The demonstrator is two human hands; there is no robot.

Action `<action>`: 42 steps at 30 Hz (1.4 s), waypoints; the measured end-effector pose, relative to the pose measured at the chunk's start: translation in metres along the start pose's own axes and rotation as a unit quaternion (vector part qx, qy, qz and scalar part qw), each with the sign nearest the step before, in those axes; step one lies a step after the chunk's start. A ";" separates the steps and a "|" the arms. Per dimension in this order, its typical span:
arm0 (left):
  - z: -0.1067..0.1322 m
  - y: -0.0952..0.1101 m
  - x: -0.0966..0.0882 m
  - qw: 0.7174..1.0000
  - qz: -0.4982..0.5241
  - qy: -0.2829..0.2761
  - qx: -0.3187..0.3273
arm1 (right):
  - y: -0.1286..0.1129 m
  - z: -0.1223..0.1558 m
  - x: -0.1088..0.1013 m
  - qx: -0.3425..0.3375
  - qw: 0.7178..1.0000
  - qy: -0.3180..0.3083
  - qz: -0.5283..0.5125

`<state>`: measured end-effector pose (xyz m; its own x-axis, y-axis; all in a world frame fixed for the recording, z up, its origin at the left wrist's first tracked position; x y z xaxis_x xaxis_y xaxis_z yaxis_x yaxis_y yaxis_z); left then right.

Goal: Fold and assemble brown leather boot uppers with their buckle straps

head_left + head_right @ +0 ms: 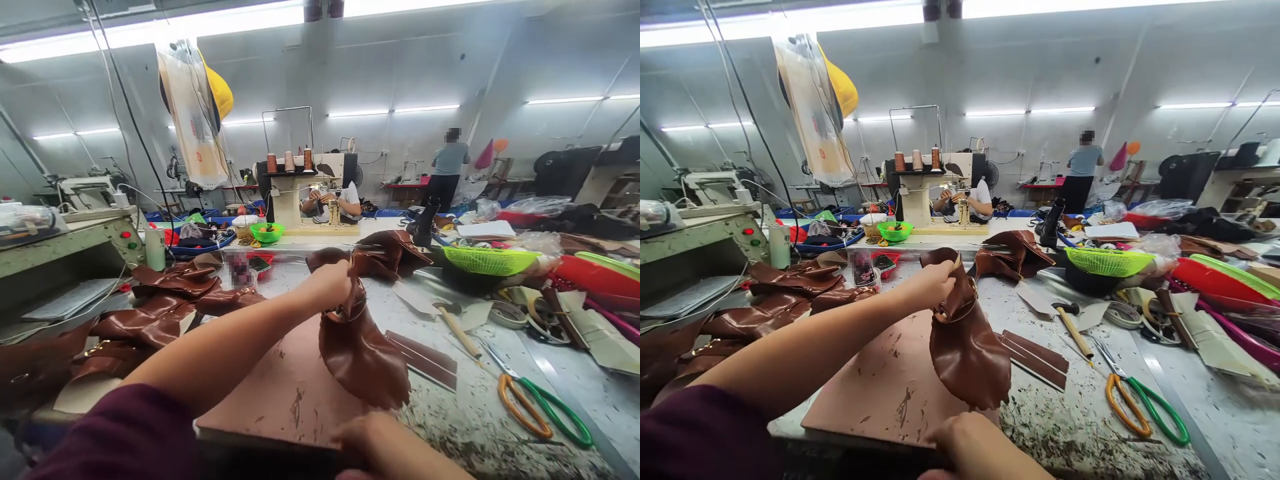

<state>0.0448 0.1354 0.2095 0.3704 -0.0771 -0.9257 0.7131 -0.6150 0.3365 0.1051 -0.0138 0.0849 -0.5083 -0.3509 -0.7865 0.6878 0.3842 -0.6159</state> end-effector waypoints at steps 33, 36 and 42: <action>0.201 -0.090 0.137 0.781 0.615 -0.001 -0.109 | 0.148 -0.014 0.002 0.330 0.860 0.215 -0.324; 0.213 -0.104 0.154 0.852 0.497 0.040 -0.160 | 0.151 -0.027 0.002 0.312 0.864 0.259 -0.297; 0.216 -0.118 0.177 0.812 0.500 0.143 -0.266 | 0.148 -0.064 -0.009 0.276 0.860 0.276 -0.329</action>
<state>-0.1026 0.0246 -0.0318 0.9911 -0.0961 -0.0917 0.0991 0.0751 0.9922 0.1782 0.1009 -0.0025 -0.9453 0.1794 -0.2725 0.2218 -0.2595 -0.9399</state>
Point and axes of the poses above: each hand's wrist, its own z-axis away from the middle knuckle, its own x-axis out of the palm, y = z × x, the point moved 5 cm from there along -z, towards the middle knuckle, and after that the axes turned 12 degrees about x, right-handed, at the moved point
